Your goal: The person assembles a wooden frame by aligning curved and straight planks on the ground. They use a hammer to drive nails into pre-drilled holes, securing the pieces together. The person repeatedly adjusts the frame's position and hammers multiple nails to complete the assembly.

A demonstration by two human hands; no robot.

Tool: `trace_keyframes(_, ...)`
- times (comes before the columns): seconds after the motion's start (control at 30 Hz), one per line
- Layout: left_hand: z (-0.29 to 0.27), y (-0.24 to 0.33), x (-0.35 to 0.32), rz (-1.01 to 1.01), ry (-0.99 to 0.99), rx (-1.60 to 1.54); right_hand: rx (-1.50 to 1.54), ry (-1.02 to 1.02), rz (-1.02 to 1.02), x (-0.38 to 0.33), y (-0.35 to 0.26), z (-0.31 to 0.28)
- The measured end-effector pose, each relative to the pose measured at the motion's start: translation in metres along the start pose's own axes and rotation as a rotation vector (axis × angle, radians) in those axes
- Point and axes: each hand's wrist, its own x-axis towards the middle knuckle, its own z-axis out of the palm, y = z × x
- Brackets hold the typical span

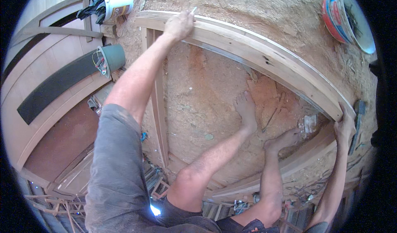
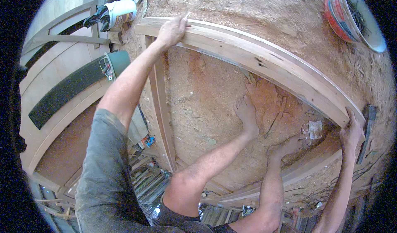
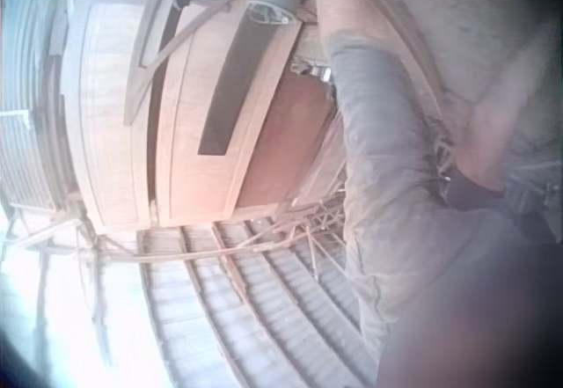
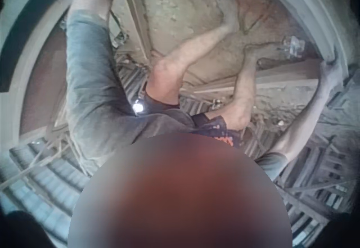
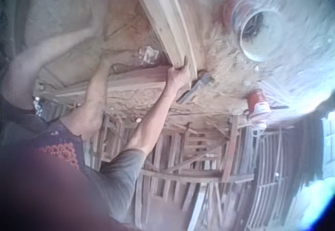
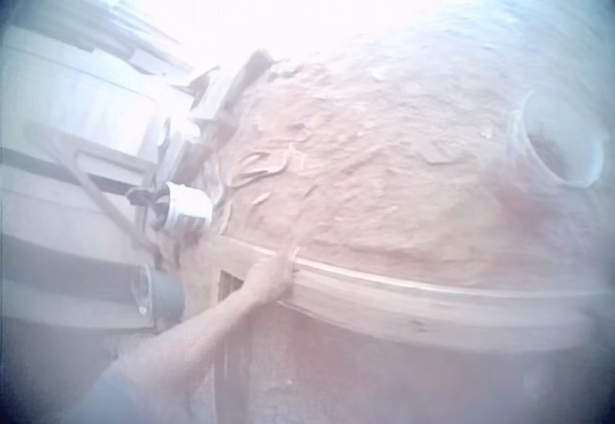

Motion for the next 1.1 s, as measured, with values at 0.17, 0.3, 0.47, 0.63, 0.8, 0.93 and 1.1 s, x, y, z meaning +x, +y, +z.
trace_keyframes(0.17,0.005,0.005,-0.011,-0.101,0.053,-0.138,-0.021,0.131,-0.084,0.003,0.001,-0.006)
trace_keyframes(0.3,0.014,-0.001,-0.006,-0.097,0.073,-0.104,-0.019,0.075,0.001,0.000,-0.017,-0.022)
trace_keyframes(0.47,0.024,-0.030,-0.006,0.196,0.051,-0.038,0.029,0.042,-0.015,0.000,-0.025,-0.028)
trace_keyframes(0.63,0.009,-0.046,-0.003,-0.026,-0.037,-0.138,0.064,0.357,-0.078,-0.042,-0.015,-0.005)
trace_keyframes(0.8,0.010,0.083,-0.008,0.123,-0.194,-0.180,0.524,0.265,0.649,-0.187,-0.021,0.059)
trace_keyframes(0.93,0.020,0.280,-0.041,0.373,-0.237,-0.429,0.790,0.045,0.864,-0.260,-0.021,0.131)
trace_keyframes(1.1,0.038,0.450,-0.070,0.347,-0.198,-0.539,0.930,0.087,0.892,-0.268,-0.012,0.162)
